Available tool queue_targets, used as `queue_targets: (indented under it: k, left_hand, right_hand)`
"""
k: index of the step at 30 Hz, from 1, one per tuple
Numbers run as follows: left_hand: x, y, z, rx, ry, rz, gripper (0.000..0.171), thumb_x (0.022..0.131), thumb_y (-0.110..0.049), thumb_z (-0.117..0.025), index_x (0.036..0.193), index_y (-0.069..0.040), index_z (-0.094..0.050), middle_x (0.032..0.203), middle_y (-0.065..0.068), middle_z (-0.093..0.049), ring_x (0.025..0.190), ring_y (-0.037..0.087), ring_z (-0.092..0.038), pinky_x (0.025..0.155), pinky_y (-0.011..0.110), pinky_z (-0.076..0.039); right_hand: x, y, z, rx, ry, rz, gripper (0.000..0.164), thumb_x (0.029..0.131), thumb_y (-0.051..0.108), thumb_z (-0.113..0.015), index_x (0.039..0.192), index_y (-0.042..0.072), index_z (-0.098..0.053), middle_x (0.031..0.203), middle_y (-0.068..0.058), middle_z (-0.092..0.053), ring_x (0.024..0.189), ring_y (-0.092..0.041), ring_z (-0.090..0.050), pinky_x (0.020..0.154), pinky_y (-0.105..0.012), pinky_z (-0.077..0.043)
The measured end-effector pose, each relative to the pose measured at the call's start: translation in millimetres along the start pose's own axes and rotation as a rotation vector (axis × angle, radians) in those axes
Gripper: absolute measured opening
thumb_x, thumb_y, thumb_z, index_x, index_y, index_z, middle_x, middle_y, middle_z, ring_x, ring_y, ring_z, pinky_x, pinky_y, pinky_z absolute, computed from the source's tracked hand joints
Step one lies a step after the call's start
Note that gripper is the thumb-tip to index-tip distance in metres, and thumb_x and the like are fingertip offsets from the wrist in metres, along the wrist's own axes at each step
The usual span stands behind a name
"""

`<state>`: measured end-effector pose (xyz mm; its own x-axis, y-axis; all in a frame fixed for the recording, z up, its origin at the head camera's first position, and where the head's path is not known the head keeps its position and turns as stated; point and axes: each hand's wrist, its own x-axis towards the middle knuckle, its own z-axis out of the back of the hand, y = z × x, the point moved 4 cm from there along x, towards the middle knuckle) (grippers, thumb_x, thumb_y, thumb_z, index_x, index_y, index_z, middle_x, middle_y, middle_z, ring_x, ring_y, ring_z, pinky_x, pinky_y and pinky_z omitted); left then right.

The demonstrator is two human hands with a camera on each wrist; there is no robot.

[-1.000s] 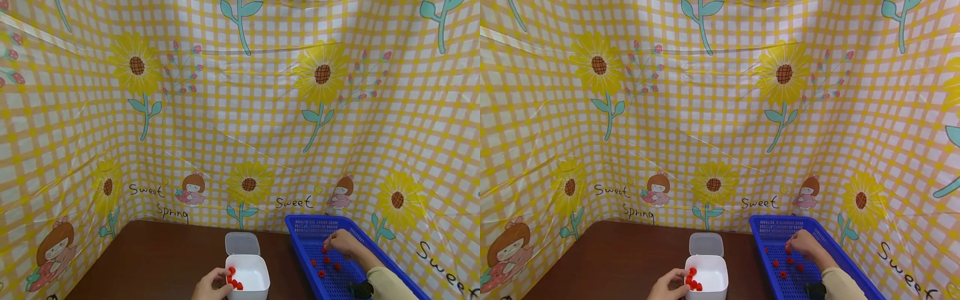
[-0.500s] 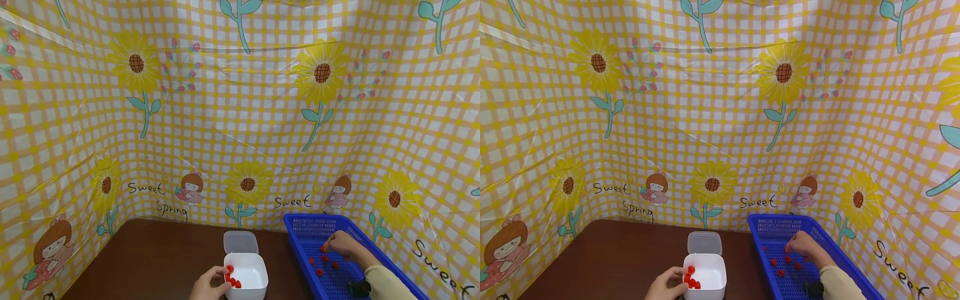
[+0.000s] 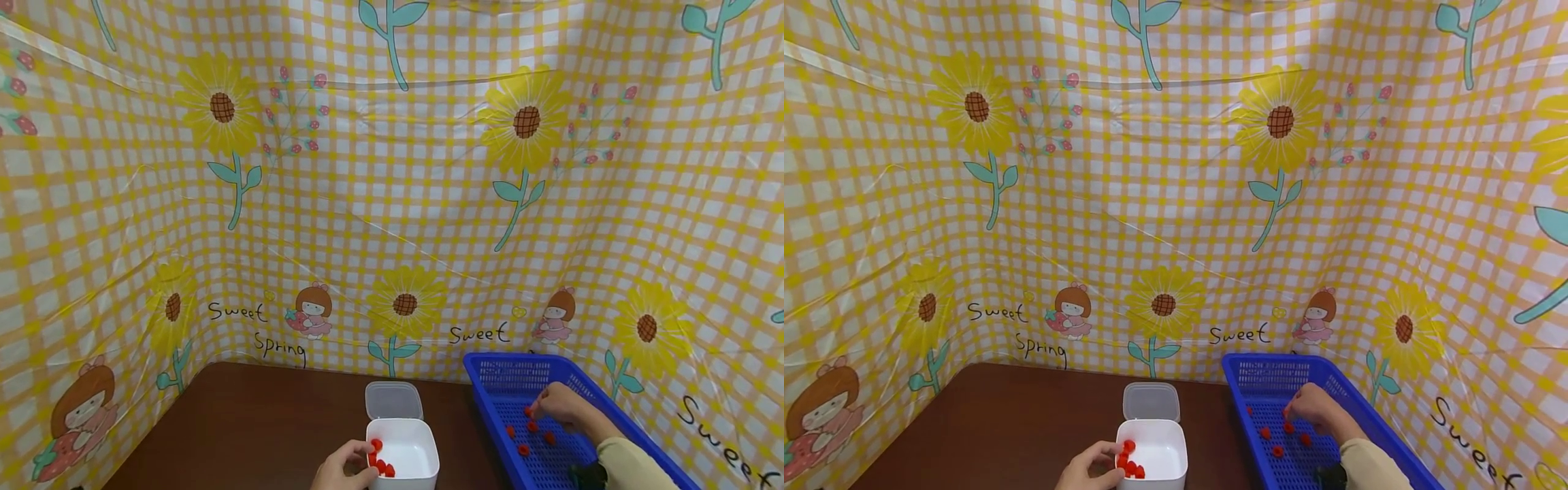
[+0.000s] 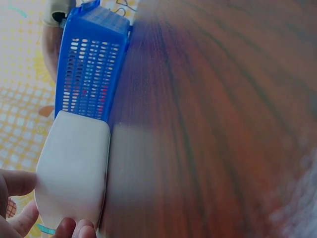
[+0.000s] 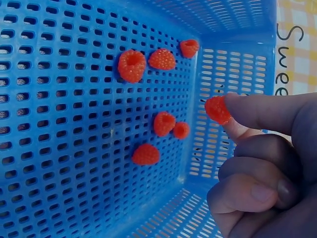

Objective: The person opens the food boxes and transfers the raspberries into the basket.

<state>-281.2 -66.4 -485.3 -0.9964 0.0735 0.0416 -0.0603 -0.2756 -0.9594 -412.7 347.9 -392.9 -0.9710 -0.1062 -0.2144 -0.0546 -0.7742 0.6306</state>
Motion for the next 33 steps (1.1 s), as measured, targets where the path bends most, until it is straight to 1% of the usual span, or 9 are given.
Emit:
queue_targets:
  k: [9, 15, 16, 19, 20, 23, 25, 26, 33]
  left_hand:
    - [-0.9, 1.6, -0.2, -0.004, 0.003, 0.002, 0.024, 0.089, -0.02, -0.072, 0.11, -0.009, -0.068, 0.094, 0.004, -0.068, 0.083, 0.024, -0.067, 0.078, 0.049, -0.056]
    - [-0.6, 0.6, -0.1, -0.021, -0.022, 0.002, 0.022, 0.087, -0.017, -0.074, 0.108, -0.01, -0.068, 0.091, 0.004, -0.066, 0.078, 0.022, -0.066, 0.073, 0.045, -0.058]
    - [-0.6, 0.1, 0.1, -0.023, -0.026, 0.004, 0.022, 0.087, -0.016, -0.074, 0.107, -0.01, -0.068, 0.091, 0.003, -0.065, 0.077, 0.021, -0.066, 0.072, 0.043, -0.058]
    - [-0.6, 0.0, 0.2, -0.025, -0.028, 0.016, 0.022, 0.086, -0.016, -0.075, 0.107, -0.012, -0.069, 0.09, 0.003, -0.065, 0.077, 0.02, -0.066, 0.072, 0.042, -0.058]
    - [-0.5, 0.3, 0.1, -0.021, -0.028, 0.019, 0.022, 0.086, -0.017, -0.075, 0.107, -0.012, -0.069, 0.09, 0.003, -0.065, 0.077, 0.02, -0.065, 0.072, 0.042, -0.058]
    - [0.0, 0.1, -0.1, -0.026, -0.029, 0.006, 0.023, 0.085, -0.016, -0.076, 0.107, -0.011, -0.069, 0.09, 0.003, -0.065, 0.078, 0.02, -0.064, 0.071, 0.041, -0.058]
    - [0.1, -0.5, 0.0, -0.03, -0.029, -0.011, 0.023, 0.085, -0.016, -0.076, 0.107, -0.01, -0.069, 0.089, 0.003, -0.064, 0.076, 0.019, -0.064, 0.07, 0.039, -0.058]
    - [0.0, -0.8, 0.2, -0.032, -0.028, -0.02, 0.023, 0.085, -0.015, -0.076, 0.107, -0.01, -0.069, 0.089, 0.003, -0.064, 0.075, 0.019, -0.063, 0.069, 0.038, -0.058]
    - [-0.1, -2.3, 2.7, -0.033, -0.021, -0.04, 0.025, 0.086, -0.017, -0.077, 0.108, -0.01, -0.068, 0.091, 0.004, -0.063, 0.073, 0.019, -0.063, 0.068, 0.038, -0.057]
  right_hand:
    - [-4.5, 15.8, -5.3, 0.021, -0.033, 0.041, 0.012, 0.09, 0.004, -0.063, 0.089, -0.004, -0.073, 0.086, -0.011, -0.069, 0.047, -0.007, -0.018, 0.044, -0.024, -0.025]
    - [-8.7, 49.5, -11.2, 0.054, -0.039, 0.137, 0.026, 0.093, 0.014, -0.067, 0.109, -0.006, -0.072, 0.097, -0.014, -0.072, 0.046, -0.007, -0.024, 0.047, -0.027, -0.029]
    - [-10.3, 55.8, -12.8, 0.061, -0.046, 0.156, 0.029, 0.093, 0.016, -0.068, 0.114, -0.005, -0.071, 0.107, -0.016, -0.072, 0.046, -0.008, -0.025, 0.047, -0.027, -0.03]
    - [-12.3, 74.2, -18.8, 0.045, -0.058, 0.201, 0.031, 0.095, 0.02, -0.067, 0.116, -0.003, -0.072, 0.112, -0.015, -0.071, 0.06, -0.019, -0.057, 0.059, -0.036, -0.049]
    - [-13.0, 79.9, -21.0, 0.047, -0.059, 0.207, 0.032, 0.095, 0.021, -0.067, 0.116, -0.003, -0.072, 0.103, -0.012, -0.072, 0.06, -0.02, -0.057, 0.059, -0.037, -0.049]
    - [-14.9, 97.6, -28.1, 0.08, -0.038, 0.222, 0.033, 0.096, 0.022, -0.066, 0.119, -0.001, -0.071, 0.067, -0.001, -0.061, 0.057, -0.02, -0.056, 0.056, -0.036, -0.048]
    - [-17.2, 107.5, -34.5, 0.134, -0.011, 0.227, 0.034, 0.096, 0.022, -0.065, 0.121, -0.002, -0.07, 0.053, 0.007, -0.041, 0.043, -0.009, -0.03, 0.044, -0.027, -0.033]
    - [-17.6, 111.7, -38.5, 0.164, 0.003, 0.22, 0.034, 0.096, 0.021, -0.065, 0.122, -0.001, -0.07, 0.05, 0.008, -0.031, 0.042, -0.007, -0.019, 0.043, -0.024, -0.025]
    - [-18.0, 140.8, -65.4, 0.213, 0.088, 0.258, 0.029, 0.093, 0.019, -0.07, 0.114, 0.0, -0.073, 0.051, 0.009, -0.026, 0.045, -0.007, -0.014, 0.043, -0.023, -0.02]
